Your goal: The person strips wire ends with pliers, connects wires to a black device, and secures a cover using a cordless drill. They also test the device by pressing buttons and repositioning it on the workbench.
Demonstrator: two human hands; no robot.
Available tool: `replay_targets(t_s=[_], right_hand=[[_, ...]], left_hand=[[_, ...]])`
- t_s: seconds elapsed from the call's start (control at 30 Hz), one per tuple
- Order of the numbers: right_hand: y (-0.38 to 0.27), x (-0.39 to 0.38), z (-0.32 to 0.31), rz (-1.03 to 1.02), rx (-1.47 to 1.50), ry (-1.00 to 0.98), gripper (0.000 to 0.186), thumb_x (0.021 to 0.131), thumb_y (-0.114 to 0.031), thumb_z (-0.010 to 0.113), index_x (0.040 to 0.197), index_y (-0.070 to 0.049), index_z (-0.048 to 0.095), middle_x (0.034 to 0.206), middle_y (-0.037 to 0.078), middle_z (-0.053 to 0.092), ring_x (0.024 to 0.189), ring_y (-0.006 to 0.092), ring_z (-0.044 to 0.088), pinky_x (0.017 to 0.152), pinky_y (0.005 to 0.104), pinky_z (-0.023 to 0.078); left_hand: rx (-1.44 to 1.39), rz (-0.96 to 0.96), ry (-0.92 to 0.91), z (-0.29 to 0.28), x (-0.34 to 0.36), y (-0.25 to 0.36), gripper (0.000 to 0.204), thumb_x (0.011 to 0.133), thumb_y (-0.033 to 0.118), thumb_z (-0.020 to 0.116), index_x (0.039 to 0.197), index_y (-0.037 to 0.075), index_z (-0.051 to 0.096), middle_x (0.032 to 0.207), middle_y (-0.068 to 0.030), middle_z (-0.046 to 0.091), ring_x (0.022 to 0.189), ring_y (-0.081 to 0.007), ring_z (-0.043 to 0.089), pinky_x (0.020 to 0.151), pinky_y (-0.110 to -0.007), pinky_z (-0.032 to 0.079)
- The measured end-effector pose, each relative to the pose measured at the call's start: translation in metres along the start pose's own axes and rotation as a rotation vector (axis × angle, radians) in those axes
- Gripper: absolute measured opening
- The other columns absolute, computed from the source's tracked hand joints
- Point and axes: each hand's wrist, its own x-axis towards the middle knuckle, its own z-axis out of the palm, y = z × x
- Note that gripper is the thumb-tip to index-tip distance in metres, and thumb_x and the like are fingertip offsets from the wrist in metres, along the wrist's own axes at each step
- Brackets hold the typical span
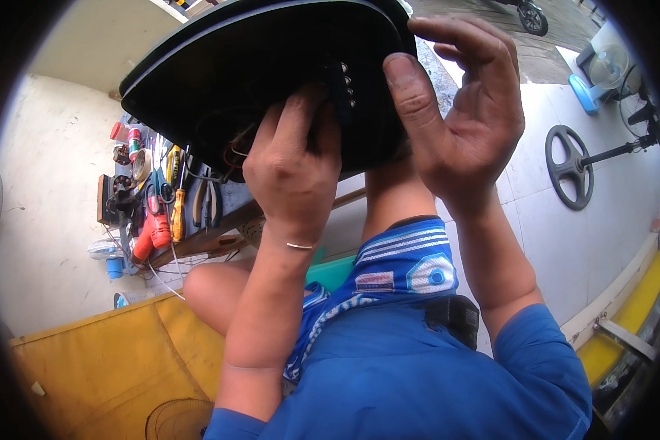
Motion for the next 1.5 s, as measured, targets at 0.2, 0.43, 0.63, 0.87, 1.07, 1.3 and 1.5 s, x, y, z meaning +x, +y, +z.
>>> replay_targets(t_s=[0.2,0.43,0.63,0.87,1.07,1.3,1.5], right_hand=[[0.010,0.018,0.005,-0.067,-0.044,0.027,0.034,0.089,-0.009,0.082,0.119,0.002,0.068,0.124,0.019,0.064,0.123,0.0298,0.061,0.109,0.0387,0.046],[0.013,0.018,0.008,-0.032,0.001,0.036,0.036,0.088,-0.008,0.082,0.120,0.003,0.068,0.124,0.019,0.064,0.122,0.0284,0.061,0.106,0.0374,0.048],[0.020,0.020,0.010,-0.052,0.006,0.019,0.044,0.087,-0.013,0.084,0.124,0.003,0.066,0.126,0.020,0.063,0.122,0.0291,0.061,0.105,0.0373,0.048],[0.034,0.021,0.027,-0.025,0.215,0.048,0.061,0.089,-0.024,0.085,0.137,0.005,0.059,0.132,0.021,0.062,0.128,0.0296,0.060,0.112,0.0406,0.046],[0.040,0.032,0.023,0.003,0.205,-0.087,0.070,0.090,-0.026,0.087,0.144,0.005,0.056,0.134,0.020,0.063,0.130,0.0280,0.060,0.113,0.0409,0.046],[0.033,0.031,0.030,0.109,0.351,-0.139,0.067,0.093,-0.021,0.085,0.148,0.003,0.054,0.132,0.019,0.067,0.124,0.0275,0.066,0.110,0.0399,0.051],[0.024,0.027,0.030,0.331,0.549,-0.144,0.067,0.095,-0.018,0.084,0.149,0.003,0.051,0.127,0.019,0.070,0.118,0.0253,0.070,0.104,0.0370,0.056]], left_hand=[[0.043,0.013,-0.047,-0.004,0.005,0.000,0.019,0.091,0.003,0.078,0.109,0.004,0.075,0.099,-0.0155,0.076,0.085,-0.0353,0.075,0.076,-0.040,0.059],[0.186,-0.025,-0.152,-0.010,0.009,0.002,0.015,0.095,0.013,0.077,0.107,0.006,0.074,0.097,-0.0163,0.076,0.085,-0.0382,0.074,0.074,-0.045,0.059],[0.379,-0.077,-0.222,-0.006,0.012,0.010,0.014,0.100,0.021,0.071,0.106,0.009,0.068,0.095,-0.0170,0.075,0.082,-0.0434,0.073,0.070,-0.051,0.059],[0.548,0.030,-0.211,-0.003,0.013,0.008,0.012,0.098,0.021,0.067,0.095,0.010,0.063,0.082,-0.0126,0.071,0.064,-0.0363,0.073,0.054,-0.045,0.058],[0.562,0.057,-0.218,-0.005,0.013,0.007,0.011,0.098,0.022,0.068,0.095,0.012,0.064,0.078,-0.0101,0.072,0.063,-0.0336,0.073,0.054,-0.042,0.058],[0.361,-0.076,-0.287,-0.019,0.015,0.009,0.013,0.100,0.017,0.071,0.108,0.008,0.066,0.091,-0.0161,0.077,0.079,-0.0404,0.075,0.066,-0.047,0.058],[0.241,-0.073,-0.268,-0.021,0.009,0.012,0.018,0.096,0.011,0.075,0.110,0.008,0.064,0.094,-0.0146,0.078,0.082,-0.0385,0.076,0.068,-0.046,0.059]])
